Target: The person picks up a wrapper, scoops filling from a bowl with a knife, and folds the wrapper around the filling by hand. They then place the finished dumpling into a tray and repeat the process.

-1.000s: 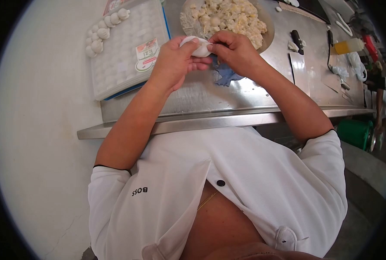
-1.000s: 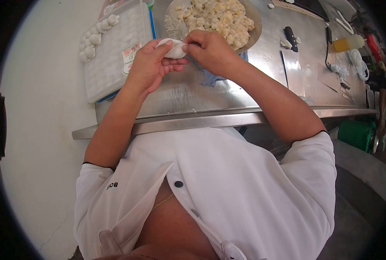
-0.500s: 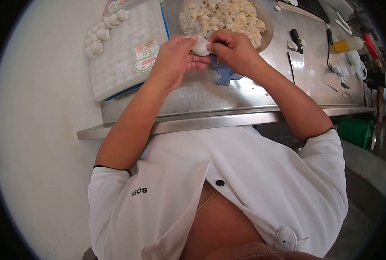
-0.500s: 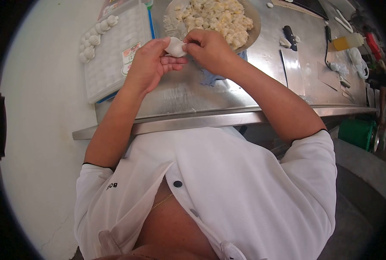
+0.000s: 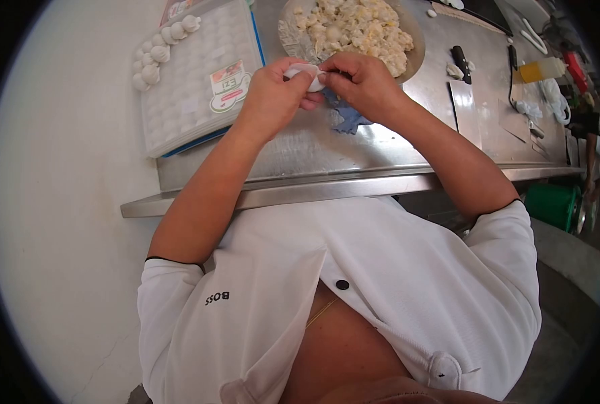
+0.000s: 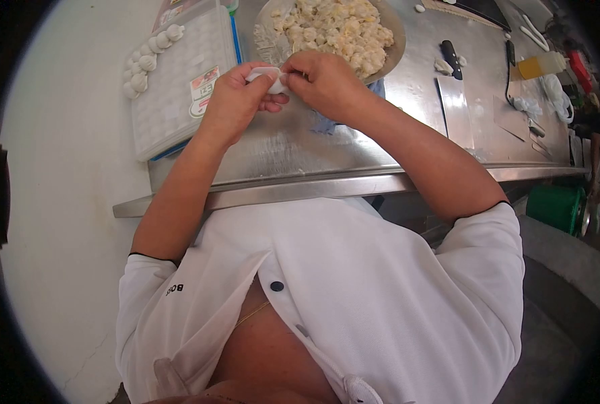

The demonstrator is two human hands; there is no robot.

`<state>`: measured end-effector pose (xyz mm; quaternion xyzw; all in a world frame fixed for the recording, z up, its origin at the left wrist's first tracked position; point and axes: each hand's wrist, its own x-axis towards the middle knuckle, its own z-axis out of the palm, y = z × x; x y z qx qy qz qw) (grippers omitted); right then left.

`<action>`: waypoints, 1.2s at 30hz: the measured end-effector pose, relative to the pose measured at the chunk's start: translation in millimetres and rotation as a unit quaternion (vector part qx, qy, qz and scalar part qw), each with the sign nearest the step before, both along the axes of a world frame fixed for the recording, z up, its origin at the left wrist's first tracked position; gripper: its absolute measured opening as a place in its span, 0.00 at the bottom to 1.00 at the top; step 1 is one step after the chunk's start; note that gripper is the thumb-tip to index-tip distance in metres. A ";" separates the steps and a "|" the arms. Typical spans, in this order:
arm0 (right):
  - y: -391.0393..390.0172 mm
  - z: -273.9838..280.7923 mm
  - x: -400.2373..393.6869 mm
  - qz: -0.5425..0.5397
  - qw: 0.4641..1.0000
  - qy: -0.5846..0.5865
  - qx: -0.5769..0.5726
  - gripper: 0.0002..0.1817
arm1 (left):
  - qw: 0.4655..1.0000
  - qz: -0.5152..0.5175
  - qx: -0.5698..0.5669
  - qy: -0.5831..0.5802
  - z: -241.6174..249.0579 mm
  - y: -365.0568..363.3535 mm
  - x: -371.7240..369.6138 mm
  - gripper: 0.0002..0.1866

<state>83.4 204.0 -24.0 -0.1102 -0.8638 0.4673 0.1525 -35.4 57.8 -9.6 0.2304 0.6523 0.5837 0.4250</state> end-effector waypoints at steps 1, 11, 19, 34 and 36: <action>0.0 0.5 0.2 0.003 1.000 0.015 0.025 0.09 | 1.000 0.000 0.000 0.000 -1.4 0.4 0.1 0.18; -6.7 9.4 2.2 -0.007 1.000 -0.028 0.012 0.08 | 0.999 -0.020 -0.025 0.024 -5.0 -1.1 -3.3 0.16; 2.2 3.0 0.4 0.016 0.997 0.002 0.070 0.08 | 0.998 0.026 0.061 0.021 -4.2 0.4 3.2 0.13; 0.4 6.3 0.5 -0.003 0.995 0.033 0.098 0.09 | 0.997 0.006 0.062 0.046 -3.8 0.8 4.2 0.14; -1.7 5.7 1.2 -0.004 0.994 0.028 0.102 0.09 | 0.998 -0.013 0.024 0.054 -4.8 -0.3 2.7 0.13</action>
